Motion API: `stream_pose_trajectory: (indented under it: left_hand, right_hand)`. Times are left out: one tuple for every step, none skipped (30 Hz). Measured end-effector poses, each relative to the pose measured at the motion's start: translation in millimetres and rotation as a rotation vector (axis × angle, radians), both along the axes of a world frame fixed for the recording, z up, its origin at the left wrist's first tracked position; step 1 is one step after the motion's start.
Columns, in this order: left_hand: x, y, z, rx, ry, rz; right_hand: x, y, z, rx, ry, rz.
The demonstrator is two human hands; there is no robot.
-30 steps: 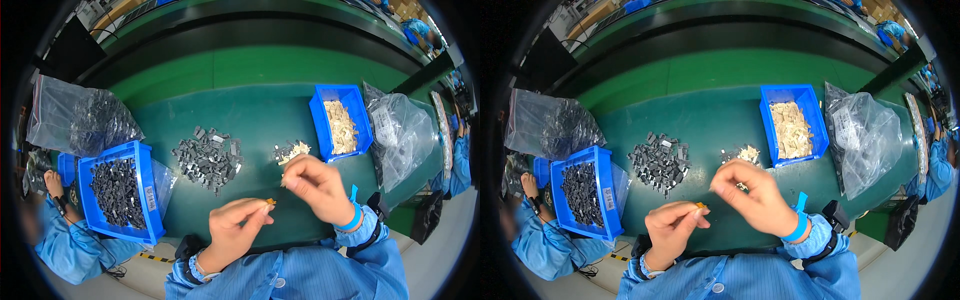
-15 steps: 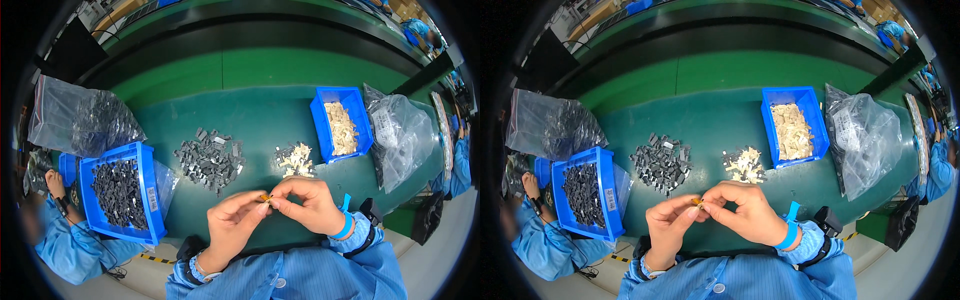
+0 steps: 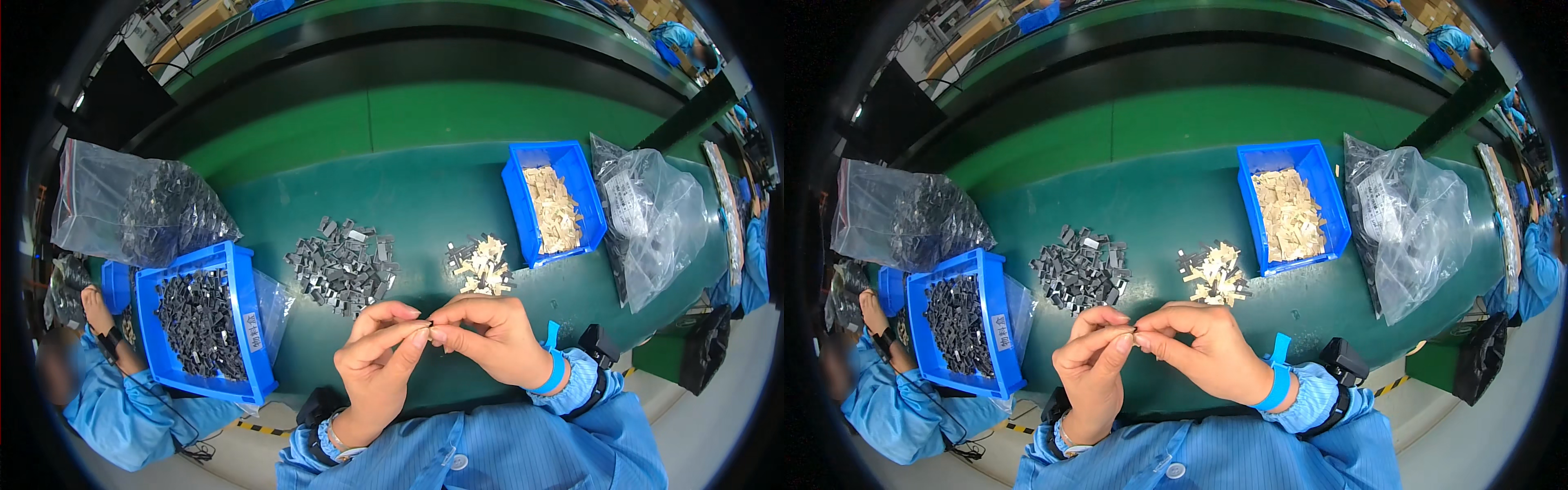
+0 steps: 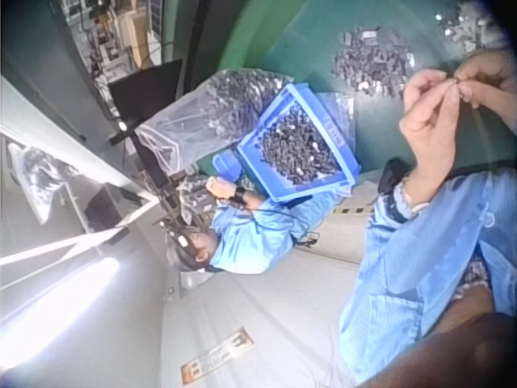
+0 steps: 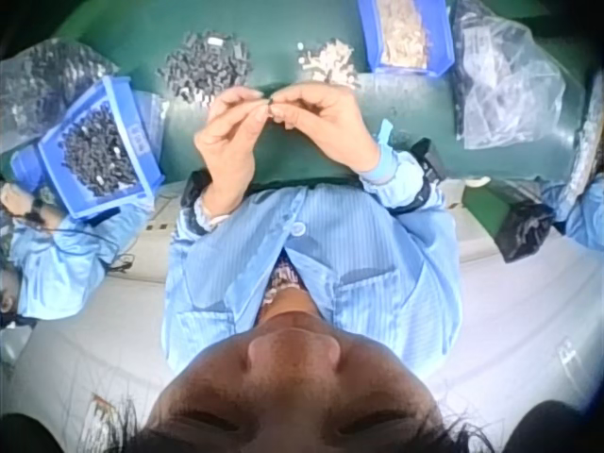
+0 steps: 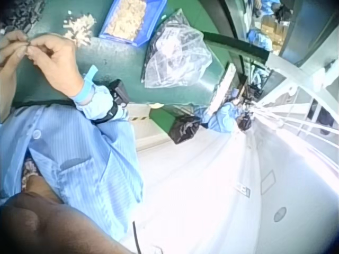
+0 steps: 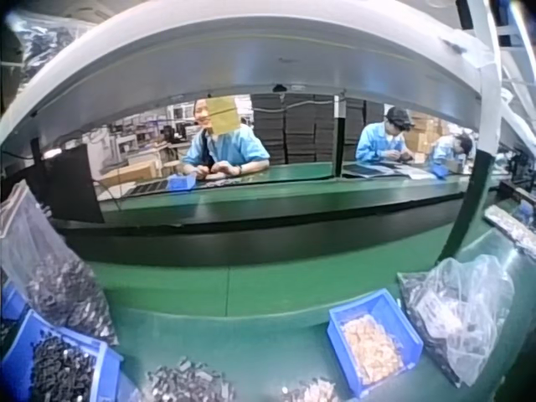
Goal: Assembling small black and white plastic components at a factory workbench.
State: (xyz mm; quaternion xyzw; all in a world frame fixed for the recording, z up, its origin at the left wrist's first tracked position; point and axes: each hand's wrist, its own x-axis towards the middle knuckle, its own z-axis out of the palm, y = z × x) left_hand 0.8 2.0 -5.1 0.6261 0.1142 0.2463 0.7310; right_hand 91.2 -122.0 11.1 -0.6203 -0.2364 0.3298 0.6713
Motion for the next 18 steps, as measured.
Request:
stream_pose_trajectory:
  left_hand:
    - [0.4, -0.8, 0.0, -0.02, 0.009, -0.006]
    - [0.6, -1.5, -0.2, -0.019, 0.01, -0.006]
    - [1.2, -2.6, -0.5, -0.095, 0.022, -0.03]
    - [2.1, -3.8, -0.5, -0.171, 0.033, -0.055]
    - [2.7, -4.6, 0.8, -0.171, 0.031, -0.059]
    - [3.5, -5.8, 2.9, -0.455, 0.041, -0.118]
    - [4.5, -7.1, 5.1, -0.739, 0.05, -0.179]
    - [5.5, -6.8, 5.4, -0.742, 0.046, -0.183]
    - [6.0, -5.5, 5.7, -0.791, 0.041, -0.161]
    - [6.2, -3.3, 5.7, -0.842, 0.034, -0.141]
    - [4.7, 1.4, 5.4, -0.677, 0.026, -0.088]
    - [2.9, 4.4, 6.2, -0.488, 0.001, -0.01]
    - [-1.4, 9.5, 7.4, -0.272, -0.011, 0.045]
    - [-3.6, 13.2, 6.6, -0.065, -0.023, 0.097]
    - [-4.1, 14.3, 8.3, 0.145, -0.032, 0.127]
    - [-5.0, 14.0, 11.3, 0.356, -0.039, 0.163]
    - [-5.3, 13.2, 17.3, 0.515, -0.021, 0.176]
    - [-4.2, 14.9, 19.1, 0.51, -0.027, 0.185]
  right_hand:
    - [-0.2, -0.7, -0.5, 0.001, -0.009, -0.013]
    - [-0.5, -1.2, -1.2, 0.003, -0.016, -0.025]
    - [-0.8, -1.8, -2.2, 0.004, -0.016, -0.025]
    - [-0.9, -2.7, -3.2, 0.017, 0.003, -0.035]
    - [-1.3, -3.6, -2.8, 0.029, 0.02, -0.048]
    - [-0.6, -5.2, -1.4, 0.028, 0.016, -0.052]
    - [1.0, -7.6, 0.7, 0.023, 0.0, -0.06]
    - [4.3, -9.3, 1.7, 0.016, -0.014, -0.065]
    - [11.6, -14.2, 4.1, 0.005, -0.168, -0.104]
    - [22.5, -21.3, 8.6, -0.008, -0.323, -0.142]
    - [34.5, -28.4, 21.8, -0.085, -0.525, -0.218]
    - [48.4, -36.4, 31.1, -0.146, -0.811, -0.301]
    - [60.1, -41.1, 40.4, -0.239, -1.042, -0.367]
    - [69.0, -44.6, 47.7, -0.356, -1.097, -0.412]
    - [83.8, -53.7, 48.2, -0.515, -1.248, -0.356]
    - [96.6, -63.1, 43.8, -0.673, -1.393, -0.292]
    - [103.0, -68.4, 38.4, -0.688, -1.406, -0.292]
    - [108.9, -69.4, 31.9, -0.693, -1.475, -0.346]
